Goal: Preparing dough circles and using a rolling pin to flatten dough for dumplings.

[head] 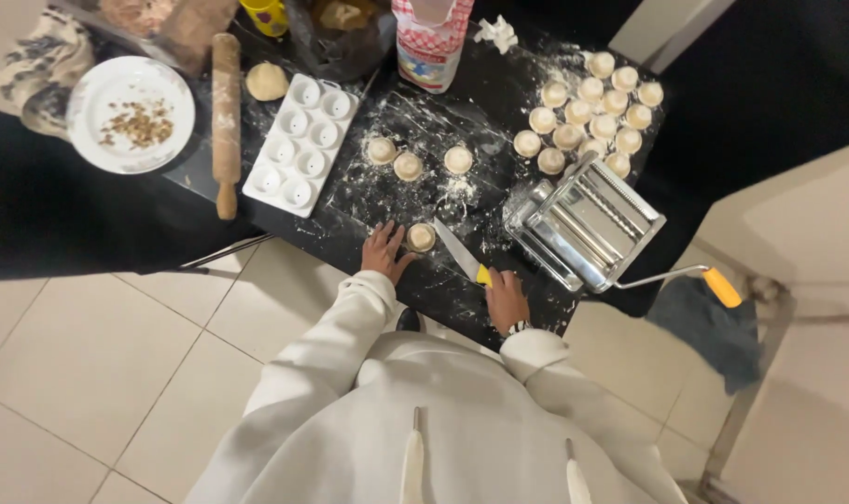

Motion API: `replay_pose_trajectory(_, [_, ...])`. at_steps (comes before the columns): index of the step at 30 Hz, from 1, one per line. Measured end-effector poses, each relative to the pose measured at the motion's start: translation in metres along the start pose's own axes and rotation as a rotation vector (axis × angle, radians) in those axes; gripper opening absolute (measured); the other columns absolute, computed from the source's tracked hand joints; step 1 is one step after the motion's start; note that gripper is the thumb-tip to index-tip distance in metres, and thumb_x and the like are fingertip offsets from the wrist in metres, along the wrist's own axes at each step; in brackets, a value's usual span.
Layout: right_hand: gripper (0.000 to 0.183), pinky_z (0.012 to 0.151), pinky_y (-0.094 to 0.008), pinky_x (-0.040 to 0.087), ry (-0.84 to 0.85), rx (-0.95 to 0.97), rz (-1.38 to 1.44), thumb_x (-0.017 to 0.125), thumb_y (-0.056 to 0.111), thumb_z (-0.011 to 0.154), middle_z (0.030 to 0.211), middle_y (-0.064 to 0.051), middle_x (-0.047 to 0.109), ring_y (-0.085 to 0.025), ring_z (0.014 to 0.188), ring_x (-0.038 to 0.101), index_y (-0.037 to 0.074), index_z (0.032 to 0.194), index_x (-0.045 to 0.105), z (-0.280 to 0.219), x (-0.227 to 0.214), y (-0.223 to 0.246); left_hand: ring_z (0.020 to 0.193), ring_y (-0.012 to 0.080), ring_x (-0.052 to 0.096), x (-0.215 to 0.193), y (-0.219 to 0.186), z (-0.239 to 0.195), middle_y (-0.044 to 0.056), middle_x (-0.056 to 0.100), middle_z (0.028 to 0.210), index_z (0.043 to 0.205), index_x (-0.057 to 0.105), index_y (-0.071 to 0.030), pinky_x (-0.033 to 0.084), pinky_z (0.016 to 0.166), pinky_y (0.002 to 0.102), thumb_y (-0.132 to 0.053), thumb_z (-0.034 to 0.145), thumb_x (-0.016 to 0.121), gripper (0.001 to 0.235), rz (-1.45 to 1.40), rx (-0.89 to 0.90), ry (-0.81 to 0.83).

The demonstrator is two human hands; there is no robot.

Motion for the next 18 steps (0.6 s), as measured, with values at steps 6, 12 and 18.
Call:
replay_pose_trajectory(6, [0.044,0.085,-0.045,0.055,0.062,0.070,0.066,0.064,0.017,0.097,0.120,-0.013,0.055,-0.034,0.111,0.057,0.008,0.139,0.056,-0.009,0.007,0.002,0.146,0.0367,0.038,-0.006,0.000,0.012,0.011,0.049,0.154,0.138,0.063,-0.018,0.031,0.118,0.056,-0.035,0.086,0.080,0.058,-0.100,0.000,0.058])
replay_pose_trajectory(12, [0.043,0.087,-0.045,0.054,0.053,0.049,0.103,0.066,0.018,0.096,0.118,-0.012,0.057,-0.034,0.110,0.058,0.010,0.137,0.059,-0.003,0.009,0.013,0.145,0.0362,0.041,-0.001,0.006,0.014,0.009,0.052,0.152,0.133,0.067,-0.020,0.030,0.118,0.060,-0.031,0.083,0.084,0.053,-0.177,0.014,-0.005])
replay_pose_trajectory(18, [0.038,0.087,-0.046,0.053,0.033,-0.052,0.193,0.063,0.013,0.094,0.123,-0.014,0.057,-0.038,0.112,0.058,0.006,0.130,0.054,0.012,0.013,0.031,0.144,0.0363,0.042,-0.003,0.003,0.017,0.010,0.052,0.152,0.137,0.066,-0.023,0.030,0.117,0.061,-0.033,0.085,0.081,0.055,-0.154,0.024,0.013])
Point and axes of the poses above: each hand's wrist, its own z-axis towards the middle knuckle, its own x-axis out of the palm, y = z × x, the point moved 6 cm from there along z, towards the middle knuckle
